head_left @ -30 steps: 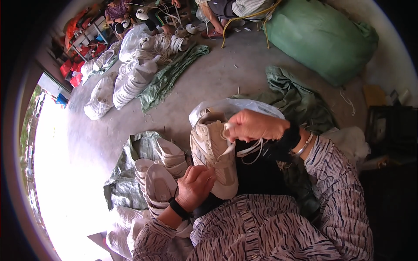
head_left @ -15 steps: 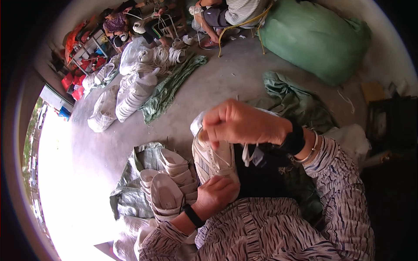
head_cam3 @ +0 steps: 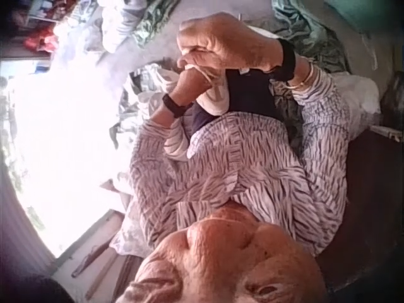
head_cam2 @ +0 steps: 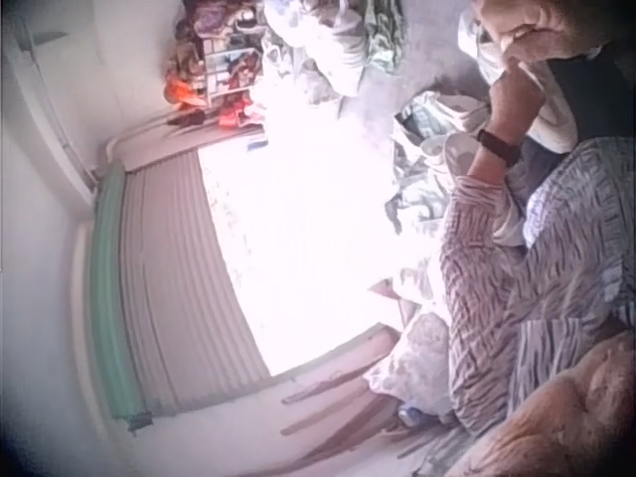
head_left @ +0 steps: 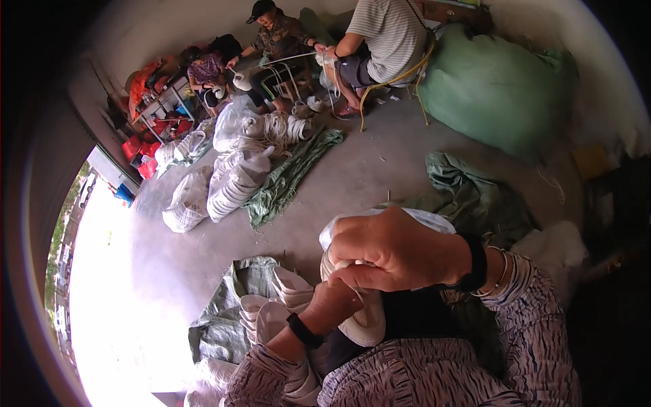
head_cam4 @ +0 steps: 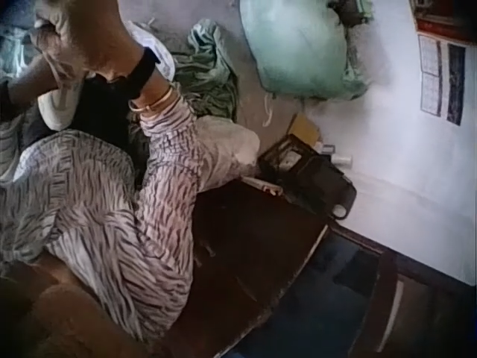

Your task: Lacing multiple pairs of beige sneakers while sitting in a workshop environment.

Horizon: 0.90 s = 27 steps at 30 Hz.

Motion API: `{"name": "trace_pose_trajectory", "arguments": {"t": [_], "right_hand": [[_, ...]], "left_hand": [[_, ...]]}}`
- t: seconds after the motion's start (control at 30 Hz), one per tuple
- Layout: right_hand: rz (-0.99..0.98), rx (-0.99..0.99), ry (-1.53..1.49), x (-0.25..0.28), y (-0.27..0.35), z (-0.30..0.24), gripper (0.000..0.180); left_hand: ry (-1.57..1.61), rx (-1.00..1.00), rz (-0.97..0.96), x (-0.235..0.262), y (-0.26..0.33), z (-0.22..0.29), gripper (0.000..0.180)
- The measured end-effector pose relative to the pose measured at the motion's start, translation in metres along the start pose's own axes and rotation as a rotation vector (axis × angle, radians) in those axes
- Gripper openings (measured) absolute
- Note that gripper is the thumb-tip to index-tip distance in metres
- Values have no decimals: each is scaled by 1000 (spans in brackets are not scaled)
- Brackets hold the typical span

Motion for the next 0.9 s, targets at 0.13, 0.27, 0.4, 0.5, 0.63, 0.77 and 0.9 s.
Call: {"name": "trace_pose_trajectory", "arguments": {"t": [0.13,0.27,0.4,0.5,0.63,0.77,0.9], "right_hand": [[-45,-21,57,9,8,-3,17],[-14,47,105,14,14,-13,18],[31,-48,119,35,32,-6,16],[157,-217,101,58,51,11,16],[316,-966,-53,101,118,50,18],[441,-1303,-341,138,213,110,27],[363,-1468,390,179,318,138,35]], "left_hand": [[-92,197,129,-17,16,0,25],[506,450,295,-4,31,-5,18],[533,524,426,6,32,-10,16],[904,685,709,48,16,-12,25],[1086,796,1013,122,29,-75,27],[1165,1035,1192,175,85,-175,23],[1037,993,1145,282,235,-296,14]]}}
Point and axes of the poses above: each hand's wrist, its own y-axis away from the middle knuckle, its own x-axis out of the back of the hand, z = x × y, the point moved 4 cm from there along -y, towards the middle knuckle, and after that the axes turned 15 degrees about z, right-handed, at the moved point
